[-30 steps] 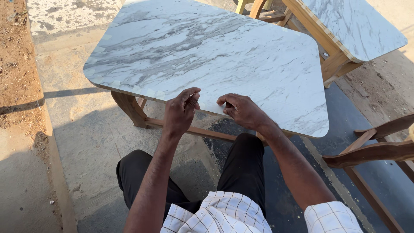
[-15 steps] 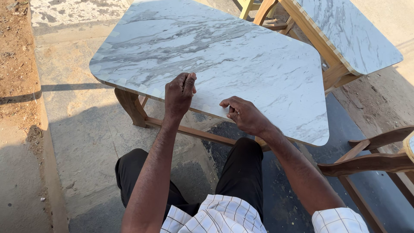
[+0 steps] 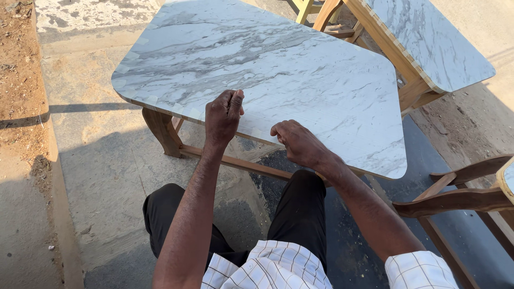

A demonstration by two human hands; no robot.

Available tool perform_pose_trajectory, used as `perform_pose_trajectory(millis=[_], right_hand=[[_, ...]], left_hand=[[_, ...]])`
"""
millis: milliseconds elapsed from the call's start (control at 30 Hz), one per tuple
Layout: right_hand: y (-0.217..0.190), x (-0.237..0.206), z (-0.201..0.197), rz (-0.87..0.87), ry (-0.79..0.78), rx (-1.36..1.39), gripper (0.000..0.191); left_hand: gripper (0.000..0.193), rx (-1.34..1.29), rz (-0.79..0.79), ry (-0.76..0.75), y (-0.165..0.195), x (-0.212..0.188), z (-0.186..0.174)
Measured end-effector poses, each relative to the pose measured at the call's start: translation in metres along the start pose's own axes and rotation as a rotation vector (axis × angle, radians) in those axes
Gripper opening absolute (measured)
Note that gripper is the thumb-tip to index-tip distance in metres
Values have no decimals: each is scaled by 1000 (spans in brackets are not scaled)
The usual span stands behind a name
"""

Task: The person sits on the ground beside wooden tables with white marble-patterned tops and peels small pieces of masking tape off the table edges by hand, working around the edges of one table and then moving to another table.

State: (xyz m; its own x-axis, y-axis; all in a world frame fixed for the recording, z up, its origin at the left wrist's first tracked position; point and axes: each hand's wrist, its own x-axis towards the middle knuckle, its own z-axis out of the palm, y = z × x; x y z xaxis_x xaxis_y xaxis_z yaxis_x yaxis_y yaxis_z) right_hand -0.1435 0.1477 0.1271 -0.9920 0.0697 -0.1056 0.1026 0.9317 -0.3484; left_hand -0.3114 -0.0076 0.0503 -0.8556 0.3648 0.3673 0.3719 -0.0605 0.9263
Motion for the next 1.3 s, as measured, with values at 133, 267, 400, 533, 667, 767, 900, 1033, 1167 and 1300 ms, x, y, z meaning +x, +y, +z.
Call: perform_pose_trajectory(millis=[133,267,400,533,667,767,900,1033,1167,1300], right_hand=[[4,-6,-11,-14,50,203,35],[5,-12,-5,-188,128,108,29],[-4,-26,15,-24,213,76,21],[-7,-37,31,-217,522,-133,41],[-2,-36,54,-231,605,-24,16],[1,-42,86,-246,729,-225,19],[5,-49,128,-264,761,-238,16],[-1,-31,153,93,275,118,44],[-24,-27,162,164,-178,1363,58],[-39,-41,142,173,-148,1582,53]], left_hand=[[48,-39,-5,-29,-5,-1,-3],[52,-168,94,-61,-7,-1,-6],[55,-268,69,-51,-7,0,-14],[46,-231,110,-60,-7,-1,-19],[28,-324,6,-70,-2,-4,-20],[24,-484,-13,-23,2,-26,-30],[27,-537,-51,-6,-13,-98,-55],[47,-473,-217,-37,-38,-147,-68],[63,-246,-123,-76,-37,-162,-68],[58,-136,-358,-312,-19,-163,-51]])
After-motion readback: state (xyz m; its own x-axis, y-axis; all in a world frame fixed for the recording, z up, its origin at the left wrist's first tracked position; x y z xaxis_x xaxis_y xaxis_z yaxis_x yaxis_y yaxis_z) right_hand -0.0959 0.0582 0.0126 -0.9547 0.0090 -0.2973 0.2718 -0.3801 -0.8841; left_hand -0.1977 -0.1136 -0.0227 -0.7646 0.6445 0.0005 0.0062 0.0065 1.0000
